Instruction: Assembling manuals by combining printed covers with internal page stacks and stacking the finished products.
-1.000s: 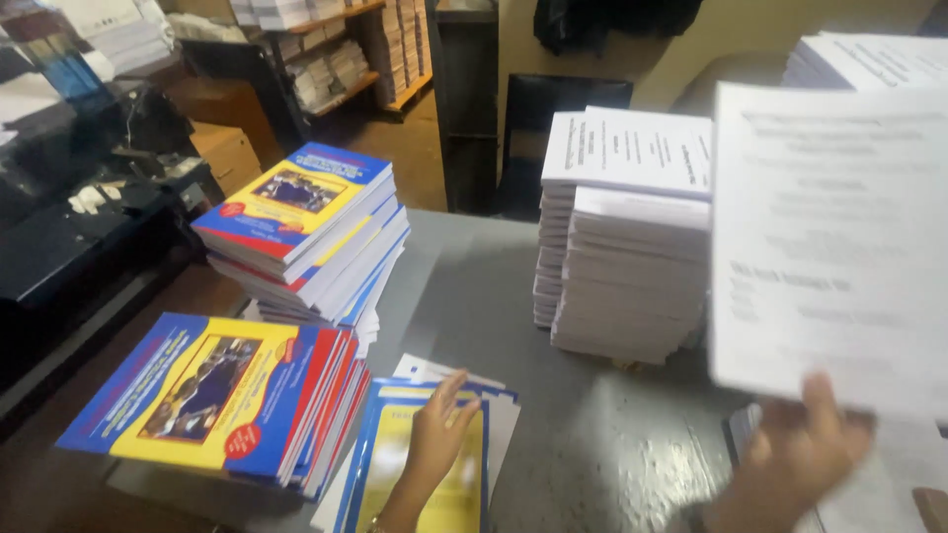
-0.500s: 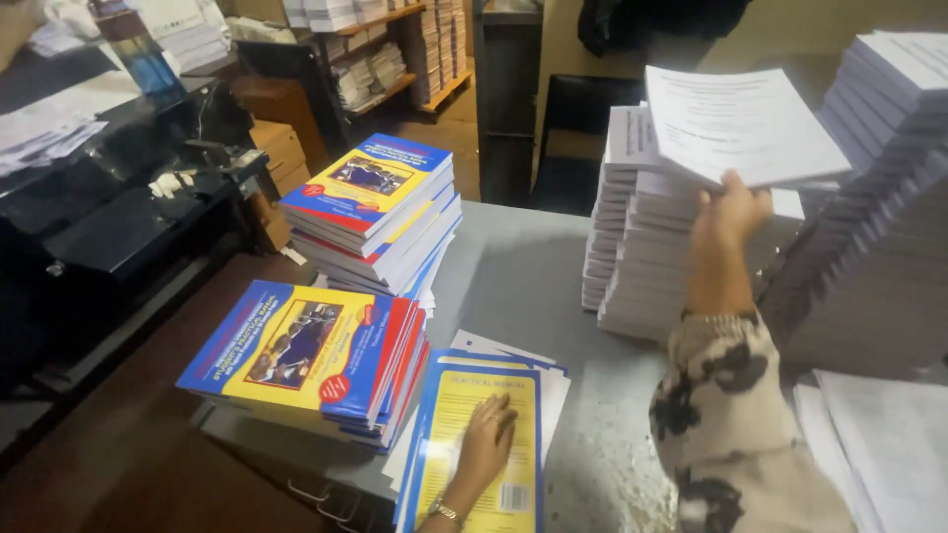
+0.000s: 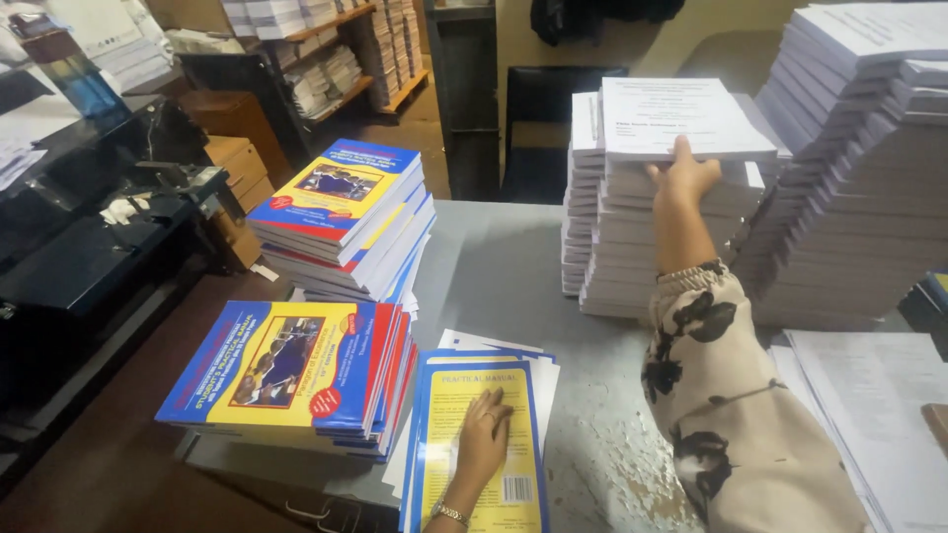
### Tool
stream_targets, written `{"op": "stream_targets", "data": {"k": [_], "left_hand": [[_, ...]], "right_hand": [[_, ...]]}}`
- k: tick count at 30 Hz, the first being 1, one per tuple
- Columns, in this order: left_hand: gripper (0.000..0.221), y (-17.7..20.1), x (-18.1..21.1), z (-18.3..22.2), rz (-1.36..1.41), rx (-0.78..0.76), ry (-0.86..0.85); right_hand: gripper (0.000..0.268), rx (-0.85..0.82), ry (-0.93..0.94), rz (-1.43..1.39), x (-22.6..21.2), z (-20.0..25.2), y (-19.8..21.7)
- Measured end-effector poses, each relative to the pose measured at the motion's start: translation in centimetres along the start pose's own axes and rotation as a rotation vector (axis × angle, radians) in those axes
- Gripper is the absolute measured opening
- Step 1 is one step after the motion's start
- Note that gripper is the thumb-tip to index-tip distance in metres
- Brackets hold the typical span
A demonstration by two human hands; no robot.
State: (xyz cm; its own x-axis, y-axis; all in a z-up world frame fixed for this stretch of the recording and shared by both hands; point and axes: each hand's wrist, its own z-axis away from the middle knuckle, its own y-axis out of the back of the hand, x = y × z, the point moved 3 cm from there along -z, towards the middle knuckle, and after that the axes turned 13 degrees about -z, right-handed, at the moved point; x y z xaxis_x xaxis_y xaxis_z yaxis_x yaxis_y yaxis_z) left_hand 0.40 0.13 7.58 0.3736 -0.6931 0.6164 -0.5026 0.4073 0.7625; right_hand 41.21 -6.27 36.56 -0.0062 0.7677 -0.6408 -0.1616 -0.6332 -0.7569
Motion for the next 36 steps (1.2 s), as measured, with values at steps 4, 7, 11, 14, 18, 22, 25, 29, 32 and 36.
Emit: {"op": "stream_targets", "data": {"k": [4, 7, 11, 14, 18, 22, 25, 29, 32, 36], "left_hand": [[0.019, -0.2, -0.1, 0.2, 0.006, 0.020, -0.018], [0.018, -0.8, -0.8, 0.0, 0.008, 0.039, -0.036], [0.020, -0.6, -0.6, 0.0, 0.002, 0.004, -0.008], [0.018, -0.8, -0.7, 0.0, 0.000, -0.003, 0.002], [0.018, -2.8, -2.1, -0.7, -0.002, 0.014, -0.008], [0.016, -2.7, -2.9, -0.3, 0.047, 0.270, -0.237], [0.017, 0.4, -0.9, 0.6, 0.153, 0.345, -0.249], [0.011, 6.8, 3.0, 3.9, 0.253, 0.388, -0.276], [0.006, 14.1, 2.7, 7.4, 0.128, 0.535, -0.417], [0.013, 23.8, -1.0, 9.8, -0.222, 0.714, -0.391]], "right_hand": [[0.052, -0.033, -0.035, 0.068, -1.1, 1.5, 0.3], [0.051, -0.052, -0.057, 0.069, -0.6, 0.6, 1.1], [0.066, -0.044, -0.069, 0.153, -0.8, 1.0, 1.3], [0.062, -0.033, -0.076, 0.154, -0.7, 0.7, 1.3], [0.059, -0.061, -0.096, 0.272, -0.7, -0.1, 2.0], [0.057, -0.261, -0.003, 0.012, 1.4, 1.3, 5.3], [0.058, -0.638, 0.196, 0.275, 1.9, 12.7, 10.6], [0.043, -1.304, 0.256, 1.021, 16.3, 15.7, 33.4], [0.051, -1.348, -0.137, 1.009, 14.2, 27.1, 37.7], [0.051, -1.702, 0.025, 0.818, 15.6, 28.6, 42.1]]}}
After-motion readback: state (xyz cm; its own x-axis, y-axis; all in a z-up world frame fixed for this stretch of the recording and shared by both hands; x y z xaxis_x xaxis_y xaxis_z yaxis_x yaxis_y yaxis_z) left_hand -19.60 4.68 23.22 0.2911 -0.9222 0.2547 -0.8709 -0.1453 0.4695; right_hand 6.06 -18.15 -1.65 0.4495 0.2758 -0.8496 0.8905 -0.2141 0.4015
